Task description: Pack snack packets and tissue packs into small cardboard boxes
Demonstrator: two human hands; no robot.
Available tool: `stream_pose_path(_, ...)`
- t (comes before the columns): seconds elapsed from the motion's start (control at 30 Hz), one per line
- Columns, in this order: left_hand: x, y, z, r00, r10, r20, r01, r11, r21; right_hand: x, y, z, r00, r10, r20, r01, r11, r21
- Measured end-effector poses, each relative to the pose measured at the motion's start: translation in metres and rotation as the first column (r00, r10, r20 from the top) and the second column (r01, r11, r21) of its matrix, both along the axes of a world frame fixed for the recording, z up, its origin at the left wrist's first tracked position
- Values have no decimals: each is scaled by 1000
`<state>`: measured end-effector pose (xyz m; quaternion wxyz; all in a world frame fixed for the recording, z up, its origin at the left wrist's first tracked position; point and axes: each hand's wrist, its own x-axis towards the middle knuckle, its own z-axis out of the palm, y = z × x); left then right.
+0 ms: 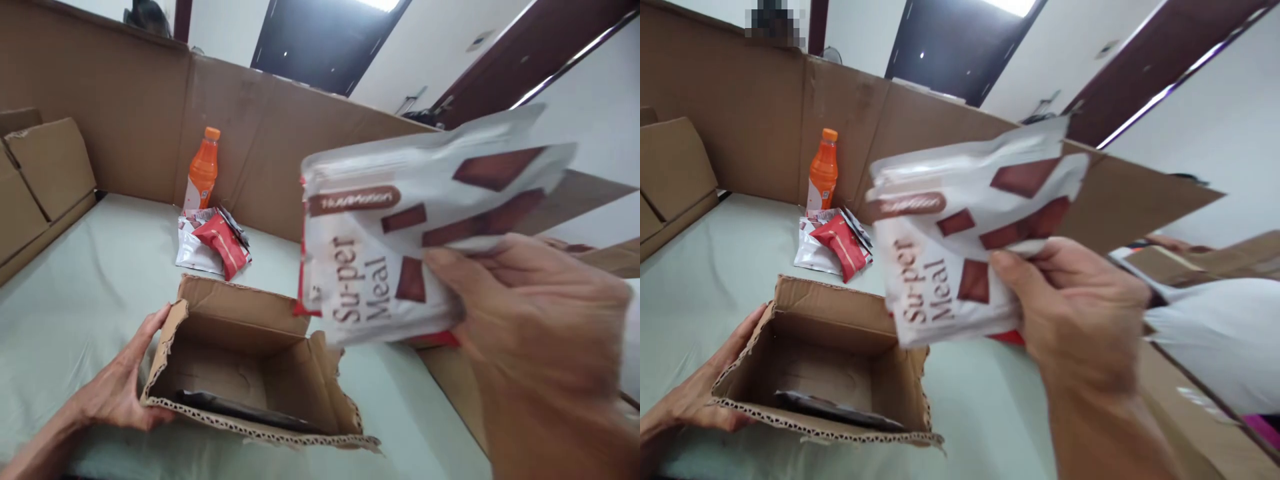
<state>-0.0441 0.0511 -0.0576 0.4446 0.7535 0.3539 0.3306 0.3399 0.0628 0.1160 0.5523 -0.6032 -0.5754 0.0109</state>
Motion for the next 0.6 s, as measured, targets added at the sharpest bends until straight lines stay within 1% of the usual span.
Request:
stream_pose_path(0.03,-1,-1,-2,1000,-2,-1,2,1000,-8,9,12,2,999,-32,-8,32,999,7)
stream_pose_path(0.1,-3,-2,-5,1000,-11,8,11,1000,-17,26,39,-1,994,-82,72,86,995,-42)
stream_pose_path(0.17,-5,-2,-8,999,-28,22,28,1000,-7,40,67,-12,975,-102,198,130,983,-133)
stream_pose_path(0.23,-8,-3,-12,999,-31,25,31,999,18,45,96,-29,956,-96,278,163,960,-228)
stream_pose_path(0.3,-10,-3,-16,1000,-26,4,25,999,38,42,124,-50,949,-110,296,200,934,-295)
stream_pose_path(0.37,-11,-3,-21,1000,-14,-25,15,999,38,33,150,-67,949,-136,285,233,911,-339)
stream_pose_path(0.43,-10,-2,-27,1000,-4,-28,5,999,39,20,173,-78,959,-137,250,224,904,-363)
stream_pose_path(0.5,-8,-2,-30,1000,14,-10,-14,999,30,5,185,-80,973,-116,201,183,915,-359)
stream_pose_path(0.53,-7,-2,-31,1000,28,-7,-27,999,22,-2,185,-77,985,-94,148,139,931,-338)
stream_pose_path(0.57,-6,-3,-30,999,40,-5,-39,999,16,-9,179,-73,995,-59,76,79,953,-294)
stream_pose_path(0.6,-6,-3,-28,999,46,-7,-46,999,9,-16,167,-67,1000,-7,-1,6,974,-227)
